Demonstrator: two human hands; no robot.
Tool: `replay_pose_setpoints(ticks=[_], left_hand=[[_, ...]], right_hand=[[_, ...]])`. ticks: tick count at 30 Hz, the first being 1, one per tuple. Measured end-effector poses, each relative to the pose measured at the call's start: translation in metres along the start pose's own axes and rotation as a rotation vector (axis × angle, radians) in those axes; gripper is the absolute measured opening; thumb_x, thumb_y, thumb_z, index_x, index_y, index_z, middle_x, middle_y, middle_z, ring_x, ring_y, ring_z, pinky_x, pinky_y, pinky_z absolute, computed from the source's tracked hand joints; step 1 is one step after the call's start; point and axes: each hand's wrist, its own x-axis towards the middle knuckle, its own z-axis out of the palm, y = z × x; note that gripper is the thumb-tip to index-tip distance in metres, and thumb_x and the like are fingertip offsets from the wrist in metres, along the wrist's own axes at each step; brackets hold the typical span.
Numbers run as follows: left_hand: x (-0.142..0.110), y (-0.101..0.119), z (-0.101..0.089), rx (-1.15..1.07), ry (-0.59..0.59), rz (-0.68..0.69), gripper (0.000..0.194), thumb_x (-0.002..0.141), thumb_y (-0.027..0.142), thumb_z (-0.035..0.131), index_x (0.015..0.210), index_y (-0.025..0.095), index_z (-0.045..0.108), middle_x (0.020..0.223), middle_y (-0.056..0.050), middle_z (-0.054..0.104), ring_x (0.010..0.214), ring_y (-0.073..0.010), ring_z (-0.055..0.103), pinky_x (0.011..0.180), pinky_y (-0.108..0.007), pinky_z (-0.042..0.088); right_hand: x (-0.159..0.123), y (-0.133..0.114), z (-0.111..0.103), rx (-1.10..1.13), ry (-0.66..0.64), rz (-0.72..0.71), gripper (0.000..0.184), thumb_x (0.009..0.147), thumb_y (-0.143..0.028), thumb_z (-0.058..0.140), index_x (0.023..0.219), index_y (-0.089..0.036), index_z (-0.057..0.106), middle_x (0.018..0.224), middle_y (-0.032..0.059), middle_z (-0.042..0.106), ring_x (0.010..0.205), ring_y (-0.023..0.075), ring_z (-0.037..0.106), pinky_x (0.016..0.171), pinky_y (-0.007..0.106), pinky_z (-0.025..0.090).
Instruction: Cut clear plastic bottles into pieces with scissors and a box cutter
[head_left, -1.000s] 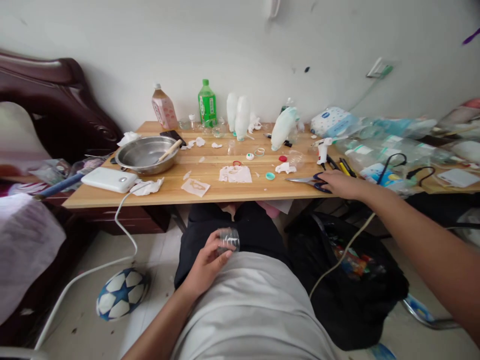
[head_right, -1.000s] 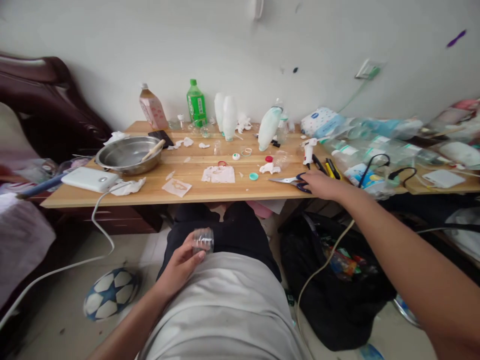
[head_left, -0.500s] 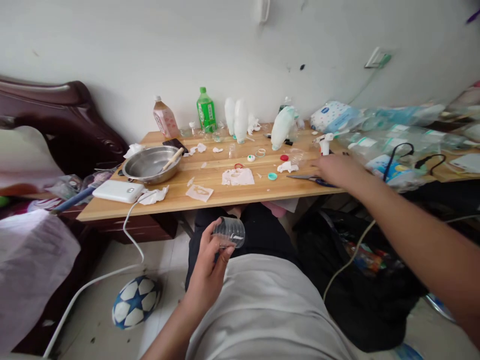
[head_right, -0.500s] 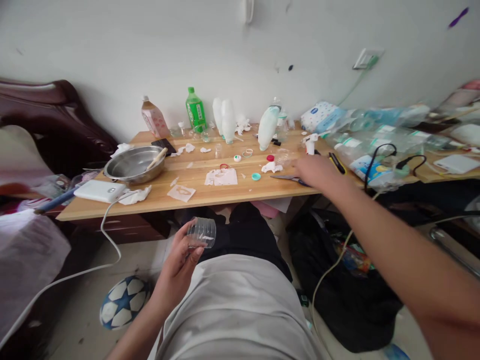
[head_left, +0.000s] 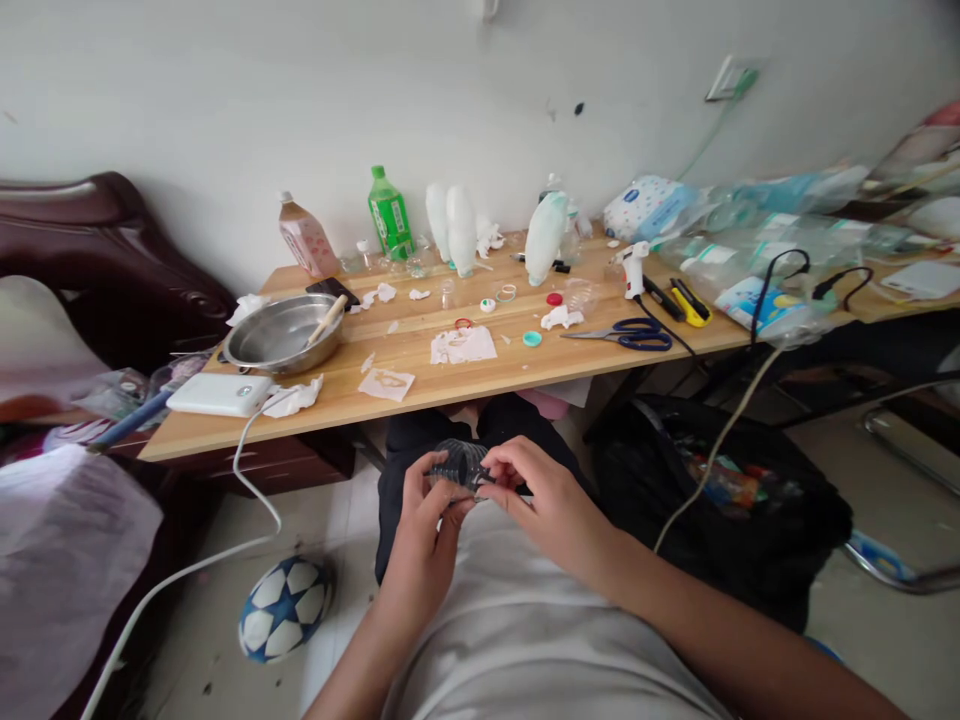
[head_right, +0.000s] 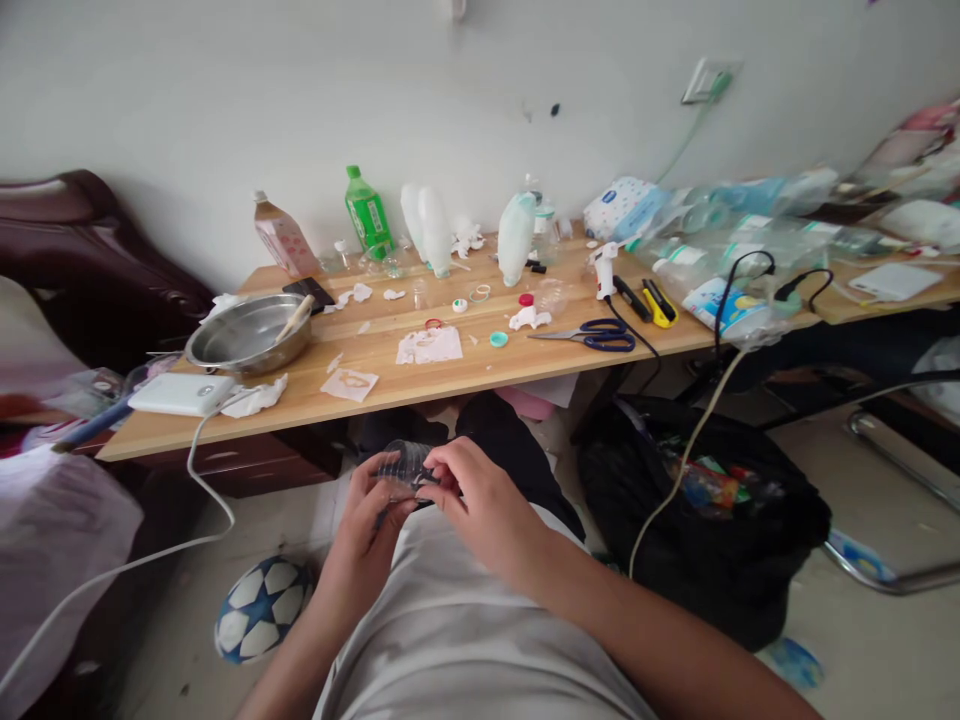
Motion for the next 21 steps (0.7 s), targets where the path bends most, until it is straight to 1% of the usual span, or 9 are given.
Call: replay_pose_setpoints(ticks=[4, 8, 12, 16, 21], left_hand=[[-0.002, -0.001, 0.003, 0.023, -0.042, -0.007, 0.020, 0.100, 0.016, 0.047, 0.093, 0.023, 0.064, 0.136, -0.010, 0.044, 0.121, -0.0228, 0.056, 0.101, -0.042, 0.048], [-0.004, 0.001, 0.003, 0.058, -0.064, -0.002, 0.021, 0.100, 0.017, 0.046, 0.097, 0.024, 0.065, 0.139, -0.009, 0.039, 0.108, -0.0184, 0.060, 0.098, -0.040, 0.050], [-0.005, 0.004, 0.004, 0.098, -0.056, 0.004, 0.021, 0.099, 0.017, 0.047, 0.096, 0.024, 0.066, 0.139, -0.009, 0.040, 0.104, -0.0177, 0.060, 0.093, -0.038, 0.052], [-0.012, 0.006, 0.016, 0.080, -0.045, -0.052, 0.020, 0.098, 0.017, 0.048, 0.096, 0.024, 0.066, 0.135, -0.009, 0.042, 0.102, -0.0184, 0.062, 0.090, -0.037, 0.054], [-0.023, 0.001, 0.033, 0.012, -0.130, -0.155, 0.021, 0.098, 0.020, 0.048, 0.093, 0.023, 0.067, 0.130, -0.009, 0.043, 0.099, -0.0178, 0.063, 0.088, -0.036, 0.056]], right_hand=[[-0.003, 0.000, -0.006, -0.015, -0.020, 0.015, 0.010, 0.095, -0.014, 0.058, 0.094, -0.024, 0.058, 0.090, 0.0020, 0.062, 0.081, 0.0150, 0.063, 0.075, 0.026, 0.055], [-0.008, -0.001, -0.007, -0.007, -0.020, 0.030, 0.007, 0.095, -0.017, 0.058, 0.095, -0.024, 0.058, 0.090, 0.0018, 0.063, 0.080, 0.0150, 0.063, 0.074, 0.026, 0.055], [-0.011, 0.003, -0.006, -0.015, -0.027, 0.016, 0.006, 0.096, -0.018, 0.055, 0.097, -0.024, 0.058, 0.091, 0.0026, 0.062, 0.080, 0.0149, 0.063, 0.071, 0.025, 0.054], [-0.021, 0.009, -0.003, -0.041, -0.060, 0.023, 0.011, 0.095, -0.015, 0.052, 0.097, -0.024, 0.057, 0.092, 0.0029, 0.062, 0.078, 0.0149, 0.063, 0.071, 0.026, 0.054], [-0.040, 0.021, 0.003, -0.075, -0.090, 0.112, 0.013, 0.092, -0.012, 0.053, 0.095, -0.023, 0.057, 0.091, 0.0025, 0.062, 0.078, 0.0150, 0.064, 0.072, 0.026, 0.056]])
